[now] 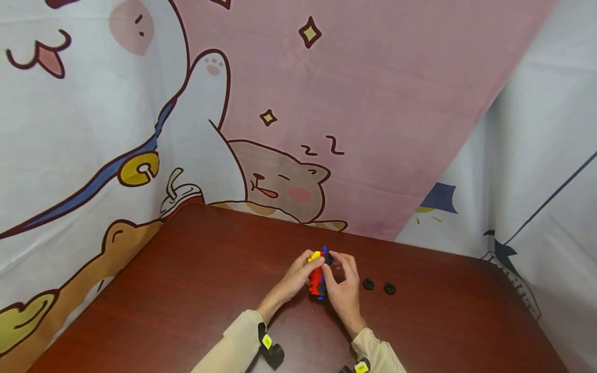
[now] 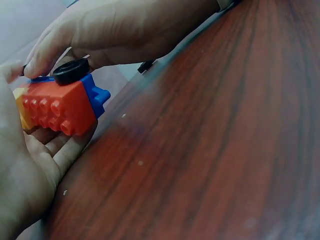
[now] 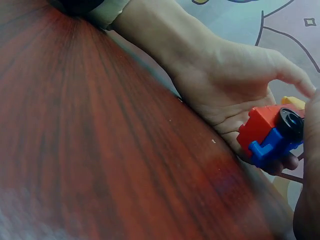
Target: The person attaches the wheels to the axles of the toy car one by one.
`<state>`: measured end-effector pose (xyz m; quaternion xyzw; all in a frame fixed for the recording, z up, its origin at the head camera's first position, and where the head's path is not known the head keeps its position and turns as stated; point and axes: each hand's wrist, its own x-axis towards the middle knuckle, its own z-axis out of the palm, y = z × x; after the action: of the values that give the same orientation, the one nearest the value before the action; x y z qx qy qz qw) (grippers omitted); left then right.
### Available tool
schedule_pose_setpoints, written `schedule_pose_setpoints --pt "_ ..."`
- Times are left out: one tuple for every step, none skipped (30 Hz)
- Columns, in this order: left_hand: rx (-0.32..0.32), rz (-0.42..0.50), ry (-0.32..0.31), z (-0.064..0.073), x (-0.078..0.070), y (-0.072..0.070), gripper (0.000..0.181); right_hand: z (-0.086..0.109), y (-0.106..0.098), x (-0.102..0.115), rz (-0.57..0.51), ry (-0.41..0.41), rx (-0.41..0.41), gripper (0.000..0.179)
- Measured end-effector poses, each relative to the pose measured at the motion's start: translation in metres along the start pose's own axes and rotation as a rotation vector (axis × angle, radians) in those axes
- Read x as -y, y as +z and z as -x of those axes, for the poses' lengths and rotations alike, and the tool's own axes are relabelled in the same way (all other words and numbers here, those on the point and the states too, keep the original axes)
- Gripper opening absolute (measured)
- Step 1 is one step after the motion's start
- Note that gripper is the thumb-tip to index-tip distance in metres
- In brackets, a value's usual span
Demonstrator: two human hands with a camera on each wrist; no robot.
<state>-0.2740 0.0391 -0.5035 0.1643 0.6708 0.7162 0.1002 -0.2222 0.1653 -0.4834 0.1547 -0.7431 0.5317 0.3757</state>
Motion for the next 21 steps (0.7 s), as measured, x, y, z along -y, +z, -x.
schedule_pose_setpoints --pt "0.0 -0.003 -0.001 0.0002 -0.0001 -0.0001 0.024 -0.0001 0.0 0.0001 0.007 -0.013 0.003 0.036" --pt "-0.001 -0.01 -0.001 0.0006 -0.0003 -0.0002 0.024 0.0 -0.0001 0.0003 0.015 -0.028 0.006 0.036" --pt "-0.001 -0.018 -0.002 0.001 -0.0004 -0.0002 0.024 0.0 -0.0001 0.0002 0.017 -0.038 0.008 0.036" --pt "-0.001 -0.031 -0.004 0.0014 -0.0005 -0.0004 0.025 0.0 -0.0001 0.0003 0.021 -0.049 0.012 0.037" --pt "-0.001 -0.045 -0.006 0.0018 -0.0005 -0.0005 0.026 0.0001 -0.0003 0.0003 0.024 -0.059 0.017 0.037" --pt "0.0 -0.056 -0.006 0.0019 -0.0003 -0.0006 0.026 0.0003 -0.0004 0.0003 0.021 -0.064 0.022 0.037" --pt "0.002 -0.062 -0.006 0.0021 -0.0003 -0.0005 0.027 0.0003 -0.0007 0.0003 0.013 -0.067 0.029 0.036" --pt "0.006 -0.065 -0.005 0.0022 -0.0002 -0.0005 0.027 0.0004 -0.001 0.0004 0.003 -0.067 0.034 0.035" --pt "0.011 -0.065 -0.001 0.0025 -0.0004 -0.0003 0.027 0.0006 -0.0012 0.0004 -0.014 -0.057 0.039 0.033" --pt "0.016 -0.065 0.0 0.0026 -0.0003 -0.0002 0.027 0.0007 -0.0015 0.0005 -0.027 -0.042 0.042 0.031" --pt "0.02 -0.066 0.003 0.0027 -0.0004 -0.0001 0.026 0.0008 -0.0017 0.0007 -0.042 -0.023 0.044 0.028" --pt "0.023 -0.067 0.006 0.0027 -0.0002 0.0 0.026 0.001 -0.0019 0.0008 -0.057 0.0 0.044 0.025" --pt "0.026 -0.063 0.011 0.0026 -0.0003 0.0001 0.026 0.001 -0.0021 0.0006 -0.072 0.024 0.043 0.022" --pt "0.028 -0.066 0.015 0.0025 0.0 0.0001 0.026 0.0011 -0.0021 0.0006 -0.084 0.048 0.041 0.021" --pt "0.03 -0.067 0.02 0.0024 0.0002 0.0001 0.027 0.001 -0.0021 0.0005 -0.097 0.068 0.041 0.02" --pt "0.031 -0.071 0.02 0.0022 0.0005 -0.0001 0.027 0.0009 -0.0023 0.0004 -0.104 0.083 0.043 0.019" --pt "0.034 -0.068 0.023 0.0021 0.0006 -0.0002 0.027 0.0009 -0.0024 0.0003 -0.115 0.095 0.047 0.019" --pt "0.037 -0.065 0.025 0.0021 0.0004 -0.0003 0.028 0.0008 -0.0026 0.0003 -0.123 0.104 0.051 0.019" --pt "0.041 -0.056 0.027 0.0022 0.0001 -0.0004 0.028 0.0007 -0.0027 0.0006 -0.131 0.111 0.054 0.019" --pt "0.043 -0.051 0.027 0.0022 0.0001 -0.0006 0.028 0.0005 -0.0029 0.0011 -0.135 0.119 0.058 0.019" --pt "0.047 -0.042 0.027 0.0022 -0.0001 -0.0008 0.027 0.0004 -0.0032 0.0018 -0.138 0.13 0.061 0.019"
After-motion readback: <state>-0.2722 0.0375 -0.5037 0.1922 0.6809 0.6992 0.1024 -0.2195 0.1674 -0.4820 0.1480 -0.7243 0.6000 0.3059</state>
